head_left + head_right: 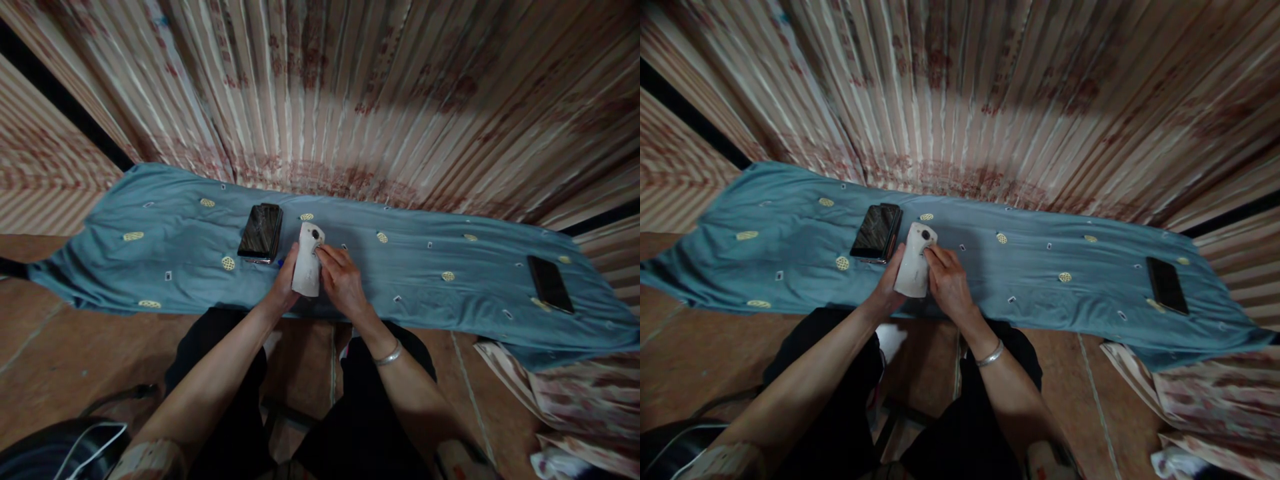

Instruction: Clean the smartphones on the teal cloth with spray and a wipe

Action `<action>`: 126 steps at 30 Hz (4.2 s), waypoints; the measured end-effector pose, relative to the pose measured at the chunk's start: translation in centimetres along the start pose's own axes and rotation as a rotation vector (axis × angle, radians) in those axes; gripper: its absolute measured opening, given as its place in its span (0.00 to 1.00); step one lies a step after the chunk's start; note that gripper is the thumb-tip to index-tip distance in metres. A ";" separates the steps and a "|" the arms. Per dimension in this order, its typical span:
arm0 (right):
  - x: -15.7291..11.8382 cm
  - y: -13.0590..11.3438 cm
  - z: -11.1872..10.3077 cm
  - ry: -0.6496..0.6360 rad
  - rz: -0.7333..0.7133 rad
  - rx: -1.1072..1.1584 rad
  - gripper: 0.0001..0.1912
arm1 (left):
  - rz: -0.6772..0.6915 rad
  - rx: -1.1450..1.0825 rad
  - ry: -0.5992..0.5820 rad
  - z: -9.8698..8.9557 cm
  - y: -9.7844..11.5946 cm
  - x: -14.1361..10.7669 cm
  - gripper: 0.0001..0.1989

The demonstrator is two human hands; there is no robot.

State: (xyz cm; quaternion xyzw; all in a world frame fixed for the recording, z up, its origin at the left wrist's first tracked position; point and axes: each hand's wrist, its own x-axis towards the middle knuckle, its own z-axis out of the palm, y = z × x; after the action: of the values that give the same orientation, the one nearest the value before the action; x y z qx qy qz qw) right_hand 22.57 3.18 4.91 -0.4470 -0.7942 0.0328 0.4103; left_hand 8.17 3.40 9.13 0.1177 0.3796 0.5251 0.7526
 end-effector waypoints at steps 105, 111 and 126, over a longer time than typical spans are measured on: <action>-0.9 -1.5 -0.2 -0.116 -0.023 0.036 0.24 | 0.071 -0.007 -0.005 -0.7 1.6 1.2 0.24; -0.8 -2.0 -0.2 -0.081 -0.036 0.027 0.24 | 0.051 -0.009 0.013 -0.9 2.0 1.5 0.28; -0.8 -2.8 -0.6 -0.084 -0.090 0.044 0.22 | 0.041 0.005 0.010 -1.1 2.2 1.8 0.29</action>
State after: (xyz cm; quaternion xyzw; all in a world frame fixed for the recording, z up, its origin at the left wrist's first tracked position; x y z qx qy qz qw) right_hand 21.36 0.70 5.97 -0.4000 -0.8291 0.0508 0.3873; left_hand 6.11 5.68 8.82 0.1249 0.3822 0.5400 0.7394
